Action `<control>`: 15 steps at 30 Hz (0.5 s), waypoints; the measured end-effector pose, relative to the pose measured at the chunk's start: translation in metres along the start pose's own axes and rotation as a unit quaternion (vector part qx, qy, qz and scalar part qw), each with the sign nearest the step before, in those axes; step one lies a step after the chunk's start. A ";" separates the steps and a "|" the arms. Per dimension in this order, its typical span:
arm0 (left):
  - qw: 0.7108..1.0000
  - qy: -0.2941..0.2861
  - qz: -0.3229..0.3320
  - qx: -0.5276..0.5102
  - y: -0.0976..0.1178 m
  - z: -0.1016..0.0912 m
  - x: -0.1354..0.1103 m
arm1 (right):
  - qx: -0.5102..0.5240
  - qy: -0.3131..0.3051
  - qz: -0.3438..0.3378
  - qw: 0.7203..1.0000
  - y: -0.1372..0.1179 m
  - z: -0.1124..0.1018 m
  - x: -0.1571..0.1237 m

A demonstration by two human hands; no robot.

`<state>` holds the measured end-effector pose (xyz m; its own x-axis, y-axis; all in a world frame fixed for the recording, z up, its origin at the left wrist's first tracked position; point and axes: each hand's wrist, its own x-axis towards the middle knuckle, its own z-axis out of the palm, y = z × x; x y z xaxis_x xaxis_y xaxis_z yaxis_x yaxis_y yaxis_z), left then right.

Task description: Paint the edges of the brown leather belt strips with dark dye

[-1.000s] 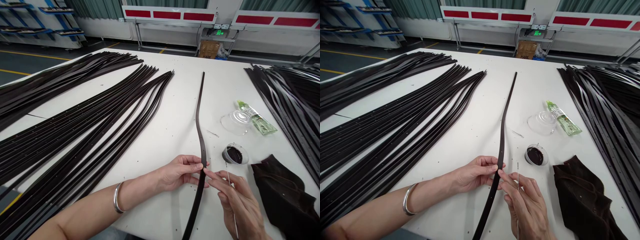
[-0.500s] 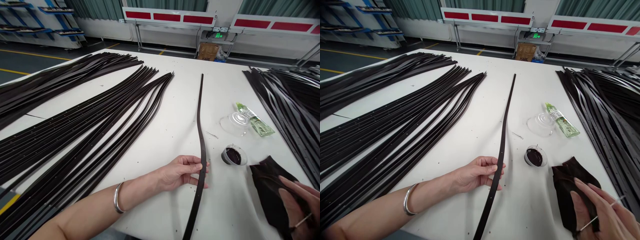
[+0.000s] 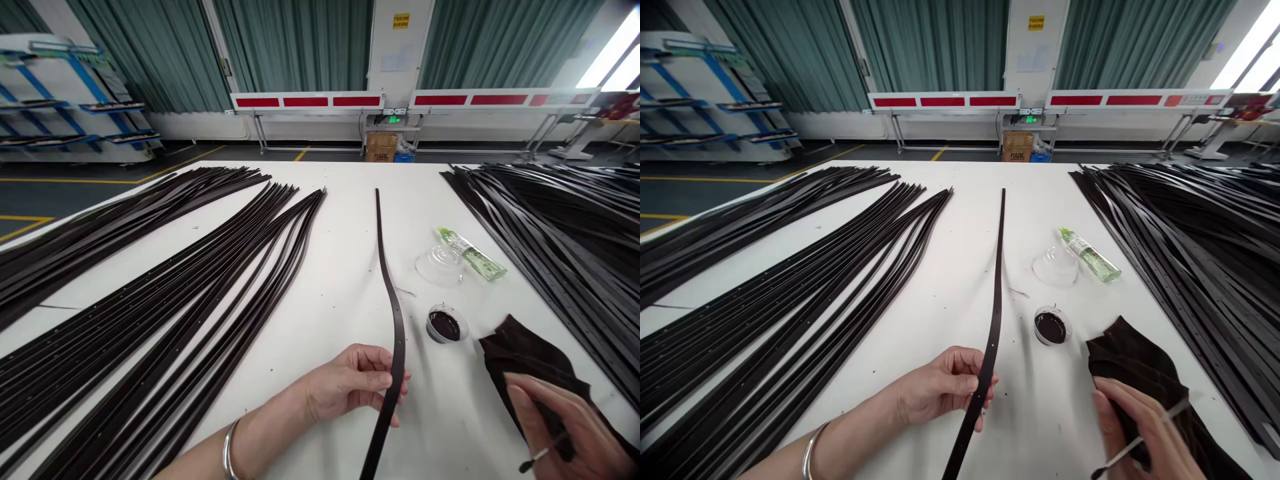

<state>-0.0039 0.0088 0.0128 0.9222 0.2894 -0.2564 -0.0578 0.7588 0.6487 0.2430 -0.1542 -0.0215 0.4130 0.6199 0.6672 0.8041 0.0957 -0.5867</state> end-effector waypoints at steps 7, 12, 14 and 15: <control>0.994 -0.073 -0.046 0.065 0.004 0.004 -0.008 | 0.201 -0.214 0.197 0.935 -0.099 0.046 0.045; 0.989 -0.108 -0.055 0.080 0.005 0.001 -0.010 | 0.283 -0.228 0.276 0.890 -0.096 0.057 0.050; 0.992 -0.097 -0.036 0.067 0.003 -0.001 -0.008 | 0.283 -0.212 0.288 0.890 -0.095 0.055 0.047; 0.994 -0.089 -0.023 0.057 0.002 -0.002 -0.007 | 0.277 -0.205 0.290 0.893 -0.097 0.054 0.045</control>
<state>-0.0114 0.0094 0.0148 0.9763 0.1402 -0.1645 0.0212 0.6954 0.7183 0.1606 -0.0932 0.0404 0.4089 0.9123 0.0206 0.1248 -0.0336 -0.9916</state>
